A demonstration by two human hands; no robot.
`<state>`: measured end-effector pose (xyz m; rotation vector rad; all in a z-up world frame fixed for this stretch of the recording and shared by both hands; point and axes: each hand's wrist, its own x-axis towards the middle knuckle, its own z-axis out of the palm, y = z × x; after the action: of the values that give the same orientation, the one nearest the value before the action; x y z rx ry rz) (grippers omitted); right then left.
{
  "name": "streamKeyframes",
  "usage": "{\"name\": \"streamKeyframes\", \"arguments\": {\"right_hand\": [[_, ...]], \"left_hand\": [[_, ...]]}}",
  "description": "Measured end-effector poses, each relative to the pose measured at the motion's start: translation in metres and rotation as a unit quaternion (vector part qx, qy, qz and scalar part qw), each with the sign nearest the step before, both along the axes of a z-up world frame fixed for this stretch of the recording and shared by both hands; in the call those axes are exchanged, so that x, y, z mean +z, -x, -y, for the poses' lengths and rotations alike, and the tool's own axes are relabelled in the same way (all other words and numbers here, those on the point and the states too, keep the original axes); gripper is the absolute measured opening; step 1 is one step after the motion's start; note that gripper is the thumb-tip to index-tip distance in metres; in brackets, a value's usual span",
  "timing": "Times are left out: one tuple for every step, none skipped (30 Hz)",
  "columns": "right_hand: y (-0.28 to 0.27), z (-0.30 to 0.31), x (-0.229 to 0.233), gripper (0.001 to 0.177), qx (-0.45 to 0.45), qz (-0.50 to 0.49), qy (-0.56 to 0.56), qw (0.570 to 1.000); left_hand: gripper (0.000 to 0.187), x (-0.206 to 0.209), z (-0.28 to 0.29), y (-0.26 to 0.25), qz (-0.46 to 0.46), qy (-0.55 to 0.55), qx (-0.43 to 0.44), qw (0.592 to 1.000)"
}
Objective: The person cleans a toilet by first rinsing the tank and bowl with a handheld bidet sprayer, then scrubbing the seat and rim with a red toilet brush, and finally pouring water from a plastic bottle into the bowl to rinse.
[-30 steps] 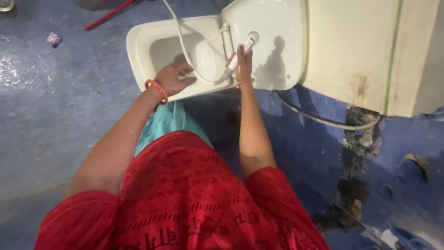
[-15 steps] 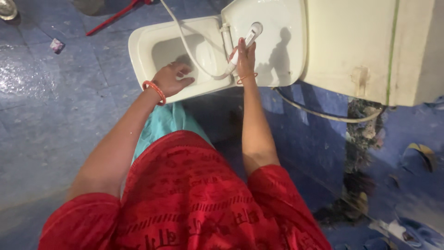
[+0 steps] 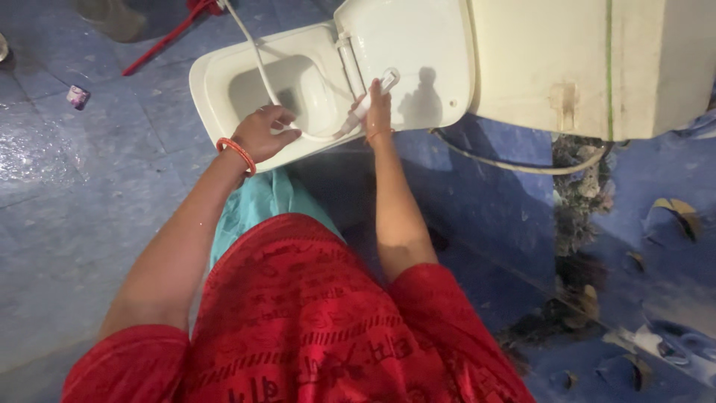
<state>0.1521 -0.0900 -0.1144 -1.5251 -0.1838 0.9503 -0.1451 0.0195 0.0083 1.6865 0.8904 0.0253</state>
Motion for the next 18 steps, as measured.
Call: {"name": "streamKeyframes", "arguments": {"right_hand": [[-0.004,-0.001,0.005,0.045,0.004,0.017,-0.011,1.0],[-0.006,-0.002,0.011,0.046,0.007,0.035,-0.022,0.999],[-0.008,-0.004,0.019,0.045,0.022,0.076,-0.038,0.996],[-0.01,-0.008,0.028,0.044,0.036,0.117,-0.053,0.991],[-0.011,-0.011,0.037,0.044,0.051,0.158,-0.067,0.984],[-0.009,-0.015,0.044,0.043,0.057,0.163,-0.079,0.982],[-0.006,-0.018,0.05,0.043,0.063,0.169,-0.09,0.98],[-0.003,-0.02,0.054,0.042,0.069,0.174,-0.101,0.977],[0.001,-0.021,0.057,0.043,0.078,0.189,-0.095,0.974],[0.005,-0.021,0.057,0.044,0.086,0.205,-0.088,0.971],[0.009,-0.021,0.055,0.046,0.095,0.221,-0.082,0.967],[0.013,-0.019,0.051,0.046,0.08,0.196,-0.067,0.975],[0.016,-0.016,0.046,0.046,0.066,0.172,-0.053,0.981],[0.017,-0.014,0.039,0.046,0.052,0.147,-0.039,0.987],[0.015,-0.011,0.032,0.046,0.035,0.137,-0.023,0.99],[0.012,-0.008,0.026,0.047,0.019,0.127,-0.008,0.992],[0.008,-0.006,0.02,0.048,0.003,0.117,0.009,0.993],[0.003,-0.004,0.016,0.048,0.001,0.124,-0.003,0.992]], "left_hand": [[0.046,0.0,0.001,0.0,0.002,0.002,0.0,1.0],[0.047,-0.001,0.002,0.0,0.004,0.003,0.0,1.0],[0.047,-0.001,0.002,-0.001,0.007,0.002,-0.004,1.0],[0.047,-0.001,0.002,-0.002,0.009,0.0,-0.008,1.0],[0.047,-0.001,0.002,-0.003,0.011,-0.001,-0.011,1.0],[0.047,0.0,0.002,-0.004,0.007,-0.004,-0.014,1.0],[0.047,0.0,0.002,-0.005,0.002,-0.008,-0.017,1.0],[0.047,0.001,0.002,-0.006,-0.003,-0.011,-0.02,1.0],[0.047,0.001,0.002,-0.007,0.0,-0.011,-0.022,1.0],[0.047,0.002,0.002,-0.008,0.003,-0.01,-0.023,1.0],[0.047,0.002,0.002,-0.008,0.006,-0.01,-0.025,1.0],[0.047,0.002,0.001,-0.009,0.003,-0.008,-0.028,1.0],[0.047,0.002,0.001,-0.009,-0.001,-0.006,-0.03,1.0],[0.047,0.002,0.0,-0.009,-0.004,-0.004,-0.033,0.999],[0.047,0.001,0.0,-0.008,-0.001,-0.006,-0.03,1.0],[0.048,0.001,0.001,-0.007,0.002,-0.008,-0.026,1.0],[0.049,0.0,0.001,-0.007,0.005,-0.009,-0.023,1.0],[0.048,0.0,0.0,-0.007,0.001,-0.006,-0.024,1.0]]}}
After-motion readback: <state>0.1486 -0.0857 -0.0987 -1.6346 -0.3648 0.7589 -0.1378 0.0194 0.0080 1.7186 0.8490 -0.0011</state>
